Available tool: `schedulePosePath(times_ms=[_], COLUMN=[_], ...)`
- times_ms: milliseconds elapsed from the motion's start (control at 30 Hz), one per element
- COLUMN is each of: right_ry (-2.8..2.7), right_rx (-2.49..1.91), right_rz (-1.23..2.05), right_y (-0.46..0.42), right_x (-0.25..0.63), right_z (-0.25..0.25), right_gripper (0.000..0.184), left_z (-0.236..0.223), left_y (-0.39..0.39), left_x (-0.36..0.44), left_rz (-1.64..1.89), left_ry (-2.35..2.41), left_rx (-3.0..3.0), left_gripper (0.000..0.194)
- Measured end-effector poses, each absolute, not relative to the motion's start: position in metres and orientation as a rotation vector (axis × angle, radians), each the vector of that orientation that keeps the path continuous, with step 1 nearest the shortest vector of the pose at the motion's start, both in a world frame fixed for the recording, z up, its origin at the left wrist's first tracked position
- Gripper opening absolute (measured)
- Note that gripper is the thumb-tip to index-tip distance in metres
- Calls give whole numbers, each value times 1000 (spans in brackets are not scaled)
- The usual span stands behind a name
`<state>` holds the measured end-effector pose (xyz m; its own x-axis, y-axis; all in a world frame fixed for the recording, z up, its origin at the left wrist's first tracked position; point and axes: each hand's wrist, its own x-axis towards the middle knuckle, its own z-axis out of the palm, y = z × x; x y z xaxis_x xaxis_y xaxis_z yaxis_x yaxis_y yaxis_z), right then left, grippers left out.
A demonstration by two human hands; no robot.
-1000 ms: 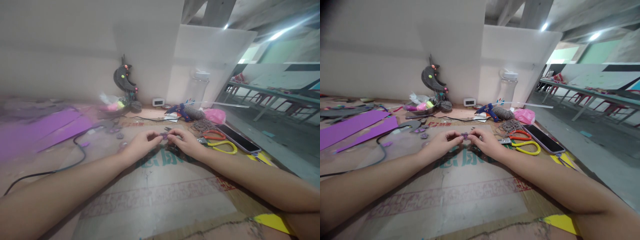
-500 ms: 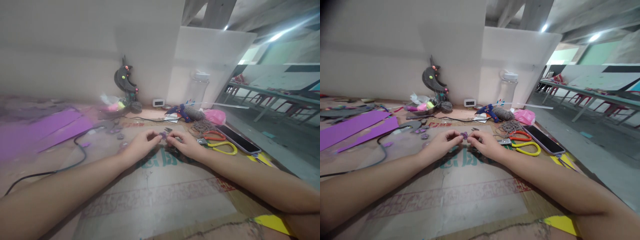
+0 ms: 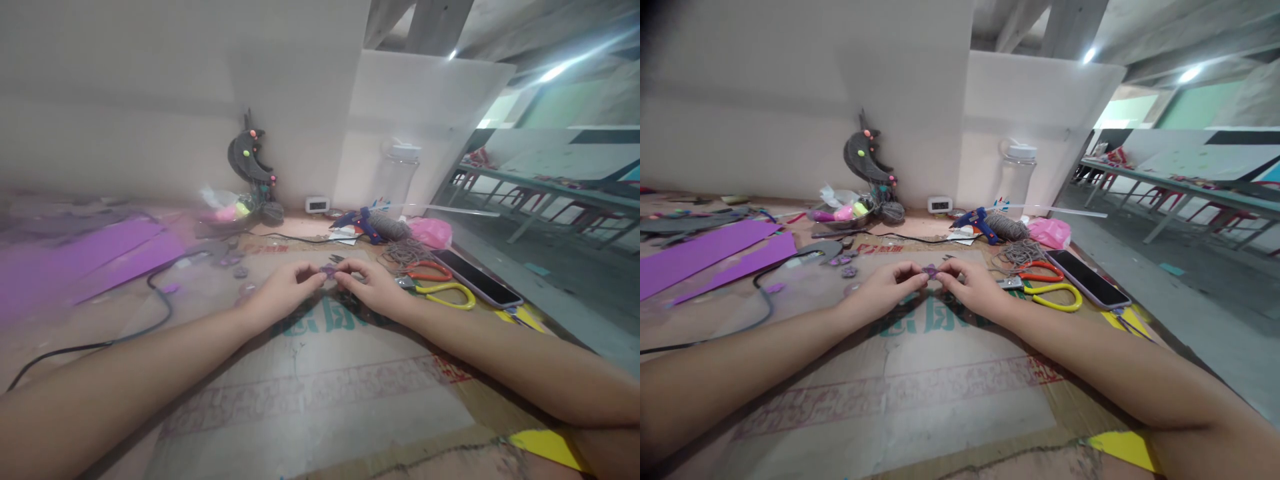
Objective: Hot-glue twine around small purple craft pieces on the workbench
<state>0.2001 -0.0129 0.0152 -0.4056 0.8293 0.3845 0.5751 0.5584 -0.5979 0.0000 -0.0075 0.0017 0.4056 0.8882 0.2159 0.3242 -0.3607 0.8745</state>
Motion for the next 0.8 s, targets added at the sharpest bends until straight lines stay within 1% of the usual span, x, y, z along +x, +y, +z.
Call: schedulePosePath(times_ms=[233, 567, 800], right_ry=[-2119, -2136, -2110], right_rx=[-1150, -1137, -1121], right_rz=[521, 462, 510], right_y=[-15, -13, -15], right_x=[201, 200, 200], right_z=[17, 15, 17], right_gripper=[19, 17, 17], left_z=[4, 4, 5], left_y=[-10, -10, -11], left_x=[0, 1, 2], left_rz=[854, 938, 956], left_ry=[1052, 1003, 1035], left_rx=[1890, 1891, 1881], left_gripper=[33, 27, 25])
